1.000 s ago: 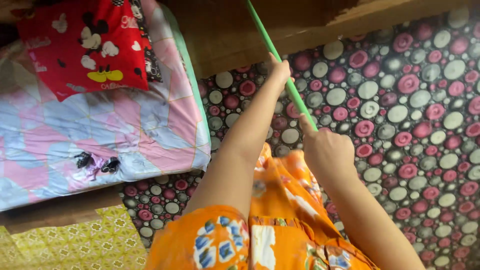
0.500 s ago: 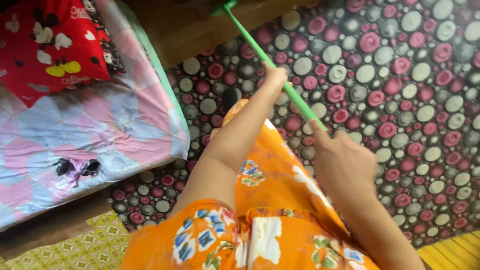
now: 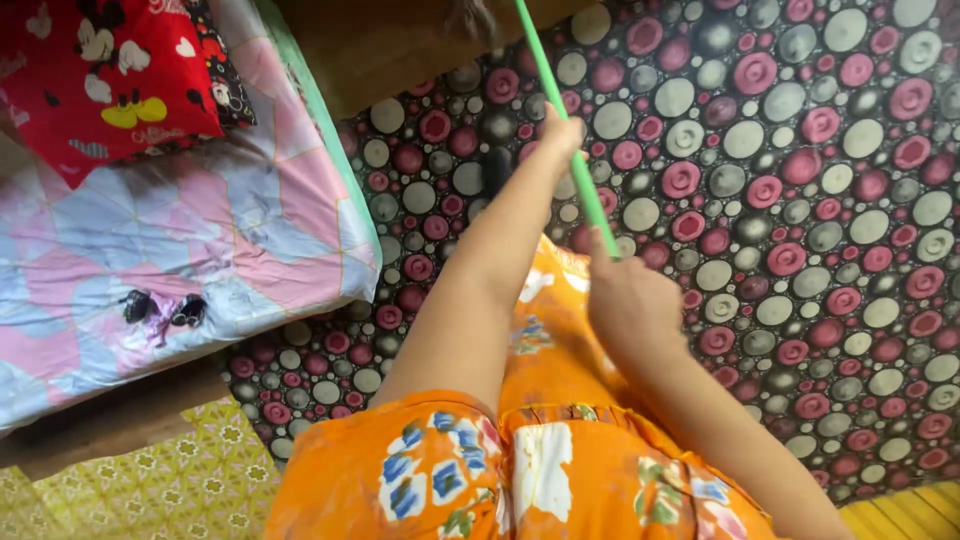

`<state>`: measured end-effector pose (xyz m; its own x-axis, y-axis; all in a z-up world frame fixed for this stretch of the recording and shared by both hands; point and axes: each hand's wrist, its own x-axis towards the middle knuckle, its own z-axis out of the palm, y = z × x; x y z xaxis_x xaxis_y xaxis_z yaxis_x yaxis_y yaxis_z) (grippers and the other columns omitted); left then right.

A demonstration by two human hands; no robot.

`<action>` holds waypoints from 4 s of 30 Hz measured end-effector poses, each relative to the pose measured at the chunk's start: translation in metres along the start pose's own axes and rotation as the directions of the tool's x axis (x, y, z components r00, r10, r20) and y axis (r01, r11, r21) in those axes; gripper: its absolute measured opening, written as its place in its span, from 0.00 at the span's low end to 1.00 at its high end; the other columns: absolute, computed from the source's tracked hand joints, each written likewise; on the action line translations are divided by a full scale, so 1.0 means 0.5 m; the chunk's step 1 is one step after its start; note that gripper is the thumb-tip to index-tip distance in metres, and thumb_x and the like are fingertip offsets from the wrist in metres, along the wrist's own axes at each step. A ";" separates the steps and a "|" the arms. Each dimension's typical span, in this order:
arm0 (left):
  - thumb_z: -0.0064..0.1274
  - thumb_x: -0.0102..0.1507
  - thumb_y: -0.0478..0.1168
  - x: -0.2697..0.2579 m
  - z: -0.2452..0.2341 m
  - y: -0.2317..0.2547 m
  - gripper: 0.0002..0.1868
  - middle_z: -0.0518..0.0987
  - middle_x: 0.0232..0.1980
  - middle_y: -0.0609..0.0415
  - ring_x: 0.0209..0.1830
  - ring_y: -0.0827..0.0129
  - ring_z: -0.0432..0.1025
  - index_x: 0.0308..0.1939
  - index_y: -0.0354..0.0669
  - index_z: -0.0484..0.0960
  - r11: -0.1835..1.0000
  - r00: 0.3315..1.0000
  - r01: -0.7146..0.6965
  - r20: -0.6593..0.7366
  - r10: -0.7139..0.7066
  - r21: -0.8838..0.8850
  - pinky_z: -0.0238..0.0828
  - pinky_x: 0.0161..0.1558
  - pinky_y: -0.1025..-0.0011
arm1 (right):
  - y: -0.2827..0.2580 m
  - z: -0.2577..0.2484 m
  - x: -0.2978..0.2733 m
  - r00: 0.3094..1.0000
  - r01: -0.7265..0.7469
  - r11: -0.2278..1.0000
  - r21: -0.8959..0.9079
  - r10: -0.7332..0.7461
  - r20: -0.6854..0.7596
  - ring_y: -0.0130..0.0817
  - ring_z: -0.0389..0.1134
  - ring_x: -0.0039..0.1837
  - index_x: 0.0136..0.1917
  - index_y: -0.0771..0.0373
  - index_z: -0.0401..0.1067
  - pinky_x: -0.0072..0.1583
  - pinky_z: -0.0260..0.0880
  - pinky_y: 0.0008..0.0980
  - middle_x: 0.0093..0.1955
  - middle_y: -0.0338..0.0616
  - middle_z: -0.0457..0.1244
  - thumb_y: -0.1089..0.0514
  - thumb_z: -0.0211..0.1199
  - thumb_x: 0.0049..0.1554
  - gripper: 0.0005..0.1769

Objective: The person mops the floor using a green-handled mop, moving across wooden flooring and patterned rugs. They navigate around furniture and a standing fan, repeatedly sweeping the mop head over different floor areas.

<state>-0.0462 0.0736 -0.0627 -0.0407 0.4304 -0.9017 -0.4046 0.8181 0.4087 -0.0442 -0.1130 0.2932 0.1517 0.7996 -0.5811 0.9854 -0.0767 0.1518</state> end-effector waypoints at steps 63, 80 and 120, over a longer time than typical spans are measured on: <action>0.38 0.68 0.23 -0.303 -0.338 -0.068 0.20 0.72 0.45 0.41 0.20 0.66 0.63 0.63 0.37 0.64 0.919 0.922 0.025 -0.345 -0.173 -0.393 0.62 0.18 0.71 | 0.055 0.035 -0.237 0.764 0.434 0.370 -0.821 -0.634 0.118 0.13 0.59 0.20 0.85 0.44 0.50 0.22 0.55 0.23 0.19 0.12 0.57 0.58 0.47 0.58 0.42; 0.45 0.63 0.34 -0.335 -0.342 -0.562 0.40 0.69 0.65 0.37 0.26 0.49 0.79 0.79 0.54 0.52 0.927 0.895 -0.248 -0.433 0.108 -0.281 0.82 0.23 0.63 | 0.248 0.220 -0.487 0.772 0.608 0.567 -0.555 -0.586 0.247 0.35 0.78 0.43 0.81 0.45 0.53 0.45 0.78 0.44 0.37 0.34 0.73 0.52 0.52 0.57 0.38; 0.36 0.67 0.34 -0.512 -1.281 -0.530 0.37 0.72 0.51 0.47 0.19 0.63 0.60 0.79 0.68 0.51 0.542 0.793 -0.393 -0.572 -0.211 -0.743 0.63 0.17 0.67 | -0.458 0.497 -0.572 0.453 0.774 0.087 -0.628 -0.769 0.451 0.40 0.72 0.34 0.86 0.46 0.44 0.33 0.63 0.40 0.35 0.36 0.69 0.65 0.49 0.55 0.47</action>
<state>-0.5135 -0.4977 -0.0305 -0.4698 -0.0494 -0.8814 -0.8822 -0.0091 0.4708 -0.2940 -0.4721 0.2261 -0.6544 0.1524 -0.7406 0.1554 0.9857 0.0656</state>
